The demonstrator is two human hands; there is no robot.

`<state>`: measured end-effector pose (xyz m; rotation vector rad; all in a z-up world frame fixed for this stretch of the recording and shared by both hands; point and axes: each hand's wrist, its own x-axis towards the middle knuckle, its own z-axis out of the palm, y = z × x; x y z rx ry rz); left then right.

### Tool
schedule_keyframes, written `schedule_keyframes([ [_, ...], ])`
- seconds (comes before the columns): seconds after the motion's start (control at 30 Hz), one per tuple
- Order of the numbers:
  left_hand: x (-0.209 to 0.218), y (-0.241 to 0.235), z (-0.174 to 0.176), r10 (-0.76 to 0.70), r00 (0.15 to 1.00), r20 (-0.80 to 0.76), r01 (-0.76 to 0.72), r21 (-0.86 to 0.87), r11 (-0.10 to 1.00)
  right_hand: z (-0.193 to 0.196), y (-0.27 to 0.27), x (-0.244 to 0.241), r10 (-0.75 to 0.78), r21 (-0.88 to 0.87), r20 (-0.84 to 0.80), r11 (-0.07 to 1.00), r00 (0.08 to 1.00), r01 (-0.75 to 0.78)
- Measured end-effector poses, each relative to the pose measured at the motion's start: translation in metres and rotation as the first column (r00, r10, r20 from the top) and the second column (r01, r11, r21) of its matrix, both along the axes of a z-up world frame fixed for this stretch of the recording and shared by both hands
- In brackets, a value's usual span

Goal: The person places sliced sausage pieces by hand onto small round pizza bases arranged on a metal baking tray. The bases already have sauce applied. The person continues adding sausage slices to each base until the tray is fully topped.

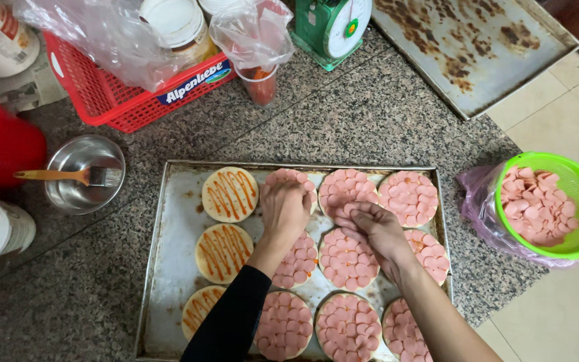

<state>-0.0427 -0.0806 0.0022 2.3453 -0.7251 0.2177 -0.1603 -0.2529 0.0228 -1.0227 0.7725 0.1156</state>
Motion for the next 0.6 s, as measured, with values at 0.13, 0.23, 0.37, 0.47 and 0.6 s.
schedule_keyframes([
  [0.13, 0.000, 0.000, -0.001, 0.026, 1.000, 0.017, -0.028, 0.099, 0.995, -0.006, 0.001, -0.001, 0.010, 0.011, 0.001, 1.000, 1.000, -0.010],
  [0.23, 0.000, -0.002, -0.003, 0.032, 0.999, 0.012, -0.033, 0.105, 0.994, -0.008, 0.000, 0.000, 0.014, 0.018, -0.002, 1.000, 1.000, -0.014],
  [0.37, 0.001, -0.002, -0.003, 0.043, 0.999, 0.000, -0.042, 0.158, 0.987, -0.009, 0.002, 0.001, 0.024, 0.016, -0.022, 1.000, 0.999, -0.024],
  [0.47, 0.000, -0.003, 0.003, 0.042, 0.999, 0.028, -0.045, 0.142, 0.989, -0.007, 0.003, 0.002, 0.035, 0.030, -0.006, 0.999, 0.999, -0.035],
  [0.6, -0.007, 0.007, 0.022, 0.011, 0.999, 0.038, -0.011, 0.012, 1.000, -0.006, 0.009, 0.004, 0.040, 0.065, 0.000, 0.997, 0.999, -0.039],
])
